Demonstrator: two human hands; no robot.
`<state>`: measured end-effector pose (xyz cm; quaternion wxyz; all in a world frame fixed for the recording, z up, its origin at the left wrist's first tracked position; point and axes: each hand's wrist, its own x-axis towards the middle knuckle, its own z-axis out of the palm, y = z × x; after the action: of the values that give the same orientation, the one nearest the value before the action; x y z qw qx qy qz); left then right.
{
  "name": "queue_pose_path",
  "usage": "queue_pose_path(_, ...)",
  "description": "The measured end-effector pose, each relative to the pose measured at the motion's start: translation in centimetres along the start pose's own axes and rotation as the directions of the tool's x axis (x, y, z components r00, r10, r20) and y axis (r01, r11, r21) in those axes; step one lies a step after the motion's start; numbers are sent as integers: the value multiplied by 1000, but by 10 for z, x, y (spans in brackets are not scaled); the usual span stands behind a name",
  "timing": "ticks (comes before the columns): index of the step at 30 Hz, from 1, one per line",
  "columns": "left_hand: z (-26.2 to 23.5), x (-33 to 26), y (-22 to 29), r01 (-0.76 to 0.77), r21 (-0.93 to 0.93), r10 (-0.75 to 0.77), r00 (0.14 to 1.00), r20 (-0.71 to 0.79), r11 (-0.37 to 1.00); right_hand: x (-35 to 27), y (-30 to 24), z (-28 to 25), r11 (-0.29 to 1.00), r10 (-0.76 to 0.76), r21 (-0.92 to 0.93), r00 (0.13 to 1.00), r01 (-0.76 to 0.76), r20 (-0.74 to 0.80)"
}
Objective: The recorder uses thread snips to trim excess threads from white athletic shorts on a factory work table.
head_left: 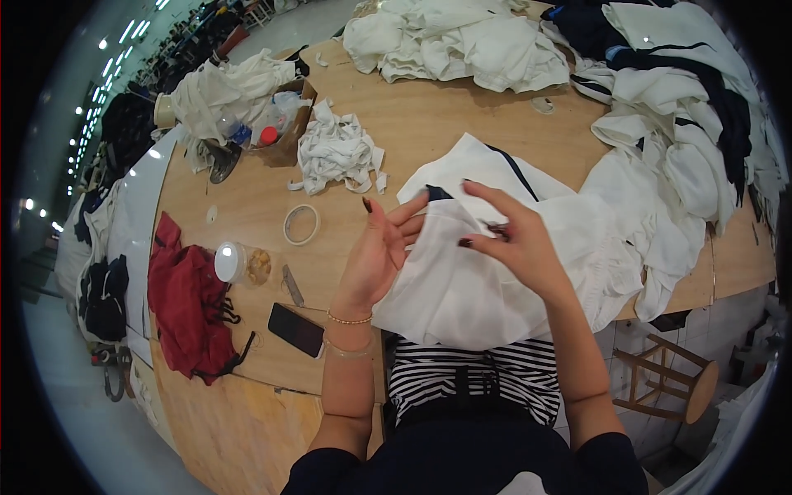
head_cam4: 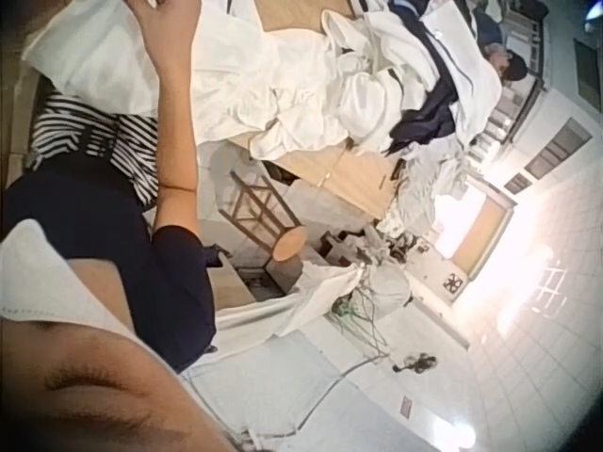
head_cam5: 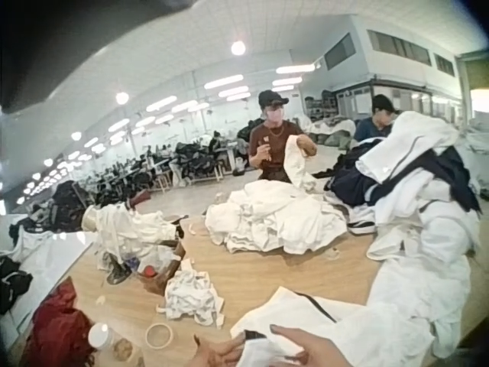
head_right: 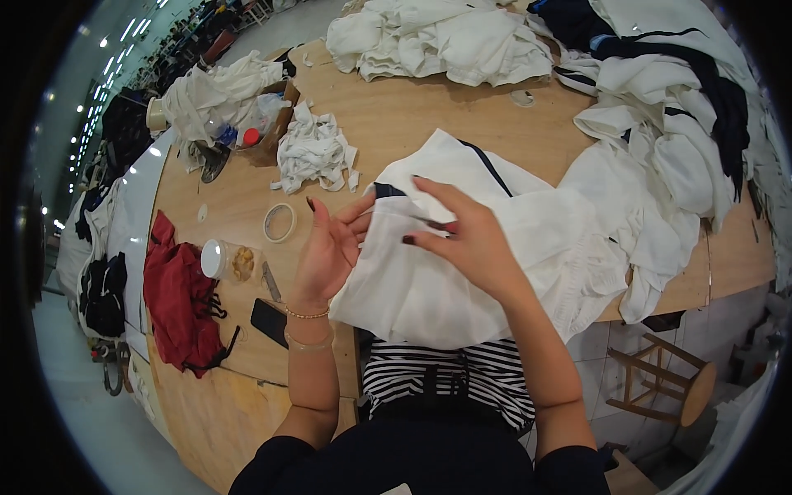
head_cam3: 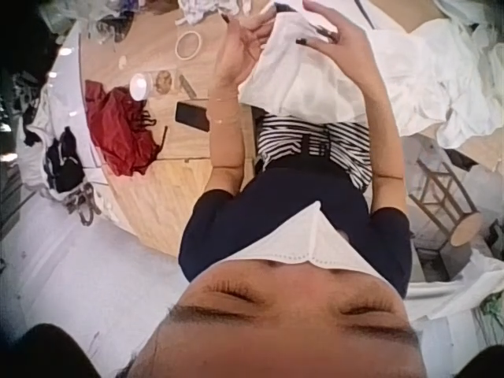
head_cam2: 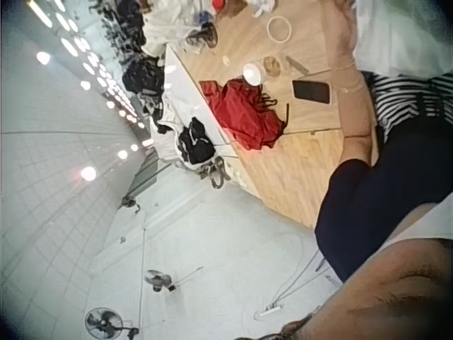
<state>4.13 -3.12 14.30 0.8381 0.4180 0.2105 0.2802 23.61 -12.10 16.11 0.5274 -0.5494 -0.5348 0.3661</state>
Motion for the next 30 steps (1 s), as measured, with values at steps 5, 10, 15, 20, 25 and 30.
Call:
queue_pose_path(5,23,9,10,0,121,-19,987,159,993,14,4,-1,982,-1,-187,997,-12,-71)
queue_pose_path(10,3,2,10,-28,650,-11,998,56,759,18,17,-64,991,106,124,856,-49,-505)
queue_pose_path(15,-18,1,15,-87,899,117,992,40,429,0,8,-146,977,186,197,778,-82,-600)
queue_pose_path(20,-17,12,23,-72,890,183,983,-13,450,-4,15,-155,965,241,237,724,-109,-647)
queue_pose_path(25,-18,19,21,-72,885,197,980,-23,459,-4,25,-157,954,270,278,720,-111,-639)
queue_pose_path(30,-17,28,19,53,934,163,980,-117,354,0,36,-164,946,296,285,761,-152,-577)
